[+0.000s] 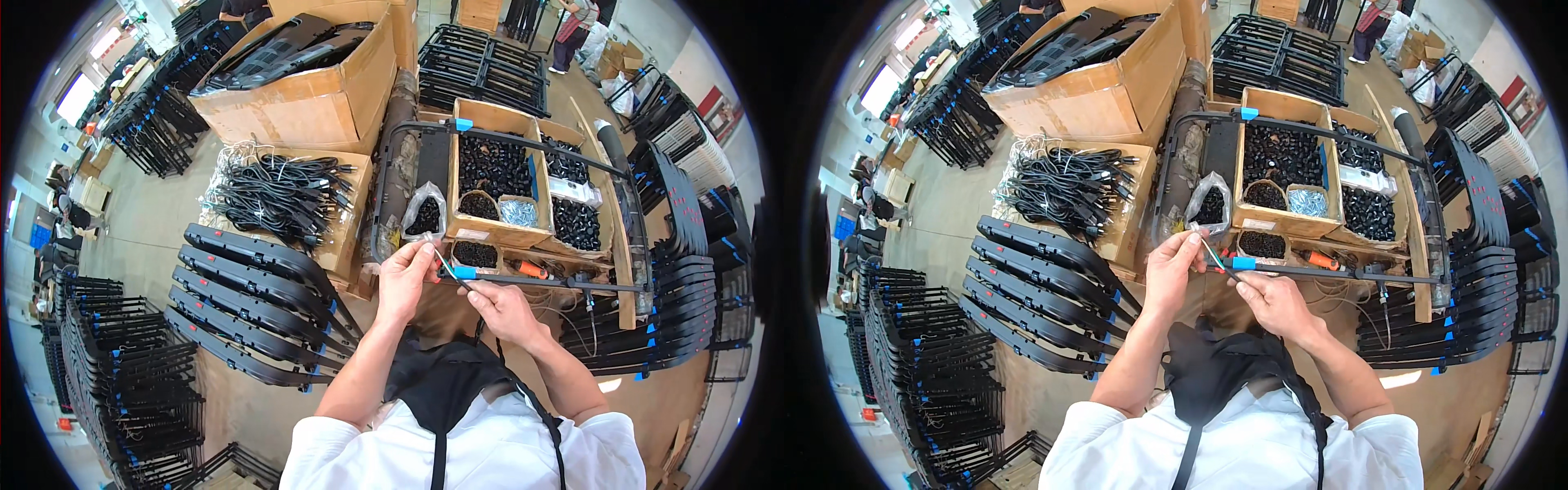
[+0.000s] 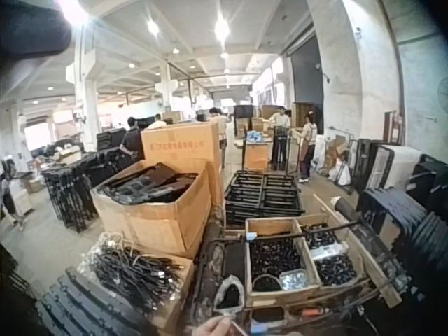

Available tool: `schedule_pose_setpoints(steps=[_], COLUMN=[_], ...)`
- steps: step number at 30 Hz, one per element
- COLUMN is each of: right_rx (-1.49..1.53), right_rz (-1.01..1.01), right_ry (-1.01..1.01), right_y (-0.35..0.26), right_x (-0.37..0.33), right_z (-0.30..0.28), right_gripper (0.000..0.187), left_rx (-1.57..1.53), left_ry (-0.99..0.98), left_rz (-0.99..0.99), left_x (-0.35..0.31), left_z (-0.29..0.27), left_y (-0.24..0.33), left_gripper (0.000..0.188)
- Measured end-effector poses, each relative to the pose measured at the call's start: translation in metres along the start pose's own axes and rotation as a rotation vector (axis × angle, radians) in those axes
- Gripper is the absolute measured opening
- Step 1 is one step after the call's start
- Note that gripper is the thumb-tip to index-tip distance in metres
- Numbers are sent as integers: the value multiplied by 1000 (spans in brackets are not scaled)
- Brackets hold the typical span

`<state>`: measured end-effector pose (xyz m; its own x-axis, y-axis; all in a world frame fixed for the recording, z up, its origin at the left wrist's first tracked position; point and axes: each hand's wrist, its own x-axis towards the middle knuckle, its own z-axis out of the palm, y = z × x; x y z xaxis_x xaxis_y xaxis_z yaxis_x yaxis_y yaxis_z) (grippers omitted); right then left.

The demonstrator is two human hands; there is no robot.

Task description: Assembling plastic appliance components by stripping wires and using an electric screwdriver to secure parts.

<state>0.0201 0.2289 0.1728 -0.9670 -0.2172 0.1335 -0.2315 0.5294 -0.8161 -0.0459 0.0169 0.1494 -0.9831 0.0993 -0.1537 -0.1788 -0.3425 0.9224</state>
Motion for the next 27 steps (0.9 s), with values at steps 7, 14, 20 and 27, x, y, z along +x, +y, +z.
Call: schedule_pose_setpoints(steps=[7,14,20,27], right_rx=[213,628,653,646], right_rz=[242,646,715,699], right_ry=[-399,-482,-449,-458], right_y=[10,68,100,118], right_x=[0,-26,-23,-27], right_z=[-3,55,108,131], right_gripper=[34,36,34,34], left_rx=[32,368,21,225], left_ry=[-51,-14,200,287], left_rz=[-103,-155,-423,-406], left_x=[-5,-6,1,0], left_z=[-23,-39,-59,-67], left_y=[-30,-97,-156,-160], left_gripper=[26,24,19,23])
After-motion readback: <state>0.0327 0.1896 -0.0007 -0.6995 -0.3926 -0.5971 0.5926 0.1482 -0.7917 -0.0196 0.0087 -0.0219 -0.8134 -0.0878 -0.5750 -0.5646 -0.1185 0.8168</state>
